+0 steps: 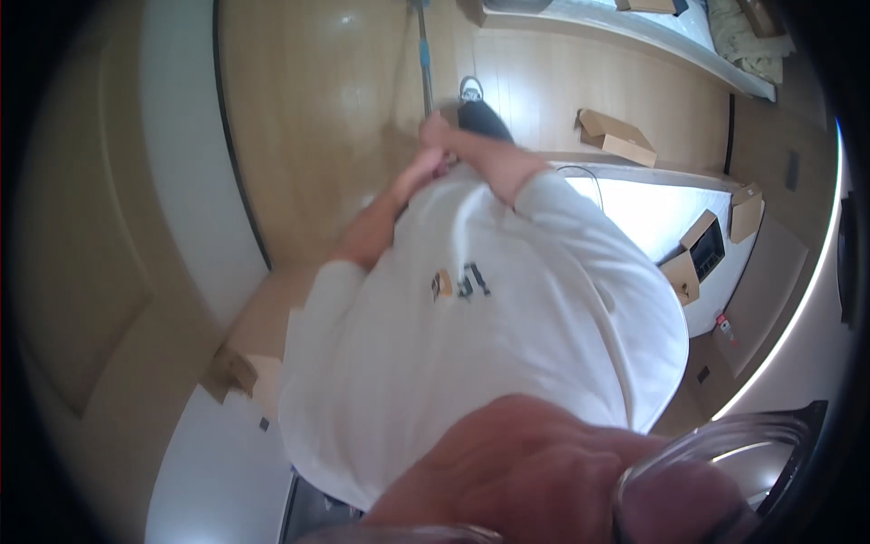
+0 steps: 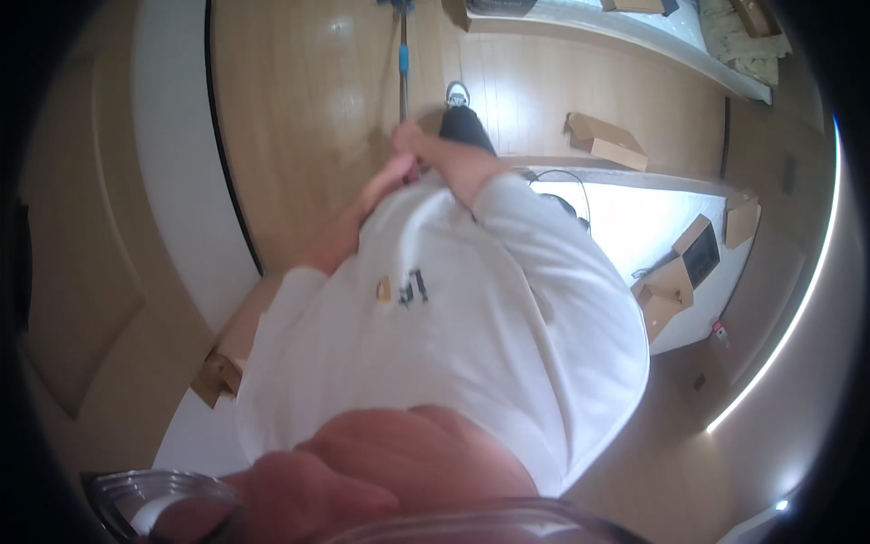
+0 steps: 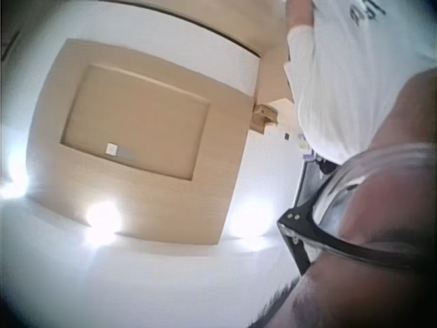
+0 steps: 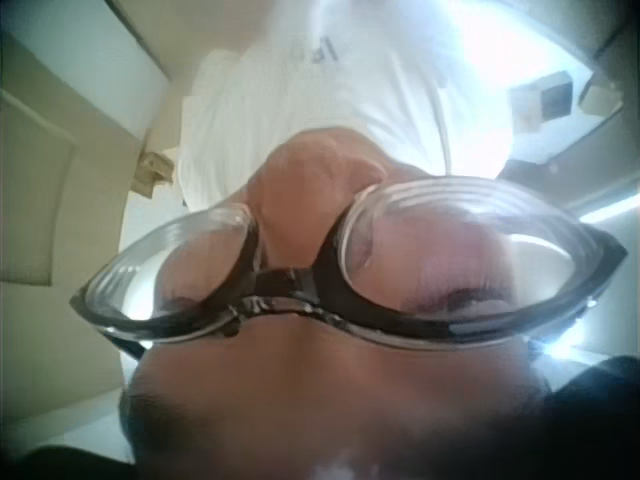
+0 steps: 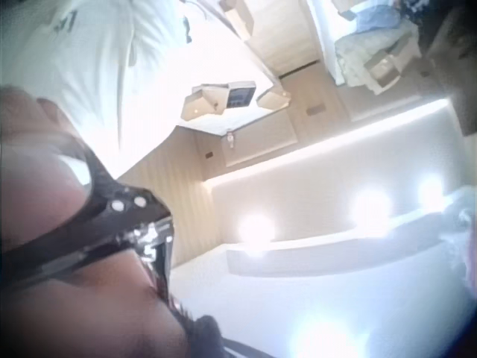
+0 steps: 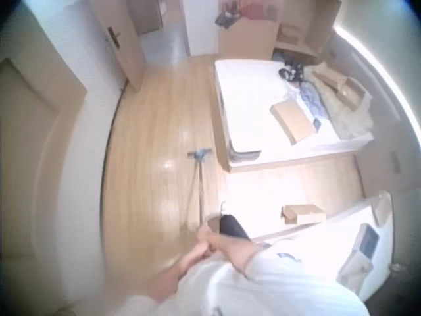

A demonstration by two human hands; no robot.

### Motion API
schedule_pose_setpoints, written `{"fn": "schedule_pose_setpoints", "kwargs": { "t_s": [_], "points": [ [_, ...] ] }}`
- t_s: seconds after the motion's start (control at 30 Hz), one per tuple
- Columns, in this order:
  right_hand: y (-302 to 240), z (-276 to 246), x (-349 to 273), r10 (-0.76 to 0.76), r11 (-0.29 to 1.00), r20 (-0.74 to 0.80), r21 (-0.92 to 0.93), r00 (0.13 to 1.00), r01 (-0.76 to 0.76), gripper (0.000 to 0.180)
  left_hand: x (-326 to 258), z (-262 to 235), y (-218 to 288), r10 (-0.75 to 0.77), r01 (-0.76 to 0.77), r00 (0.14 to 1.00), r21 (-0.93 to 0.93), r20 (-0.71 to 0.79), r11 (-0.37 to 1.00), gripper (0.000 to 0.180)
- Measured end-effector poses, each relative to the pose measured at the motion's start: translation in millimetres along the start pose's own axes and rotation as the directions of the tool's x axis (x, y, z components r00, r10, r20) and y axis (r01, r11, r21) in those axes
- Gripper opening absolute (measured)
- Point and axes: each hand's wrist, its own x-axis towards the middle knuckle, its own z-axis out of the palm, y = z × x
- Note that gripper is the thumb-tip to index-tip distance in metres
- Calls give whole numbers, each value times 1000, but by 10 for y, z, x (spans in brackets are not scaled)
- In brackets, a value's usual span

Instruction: The person mops the floor using a flat mop, sliding it back and forth along the wooden floorboards around mattresses, desks, and cardboard boxes.

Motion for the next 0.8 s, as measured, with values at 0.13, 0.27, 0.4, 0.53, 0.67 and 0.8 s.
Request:
{"fn": "schedule_pose_setpoints", "kwargs": {
  "t_s": [0.13, 0.27, 0.4, 0.53, 0.67, 0.8],
  "points": [
    [-758, -998, 449, 107, 992, 153, 52, 982, -116, 28, 590, 11, 1367, -98, 96, 995, -242, 4, 966, 10],
    [-1195, -1610, 756, -505, 461, 433, -596, 747, 657, 25, 798, -224, 2131, -111, 125, 991, -221, 75, 967, 9],
    [-1929, -1874, 1491, -506, 201, 536, -688, 675, 697, 25, 1391, -491, 2870, -138, 138, 990, -313, 21, 940, 10],
    [-2239, -1865, 2767, -185, 908, 45, -374, 982, 189, 31, 1815, -604, 3959, -201, 174, 977, -285, -68, 943, 17],
    [-3078, -2540, 3427, -410, 238, 478, -766, 776, 597, 31, 2478, -1027, 4831, -154, 148, 988, -447, 23, 882, 15],
    [-3911, -3187, 3920, -186, 833, 213, -484, 959, 269, 26, 3001, -1314, 5761, -101, 81, 994, -357, -38, 931, 12]
  ]
}}
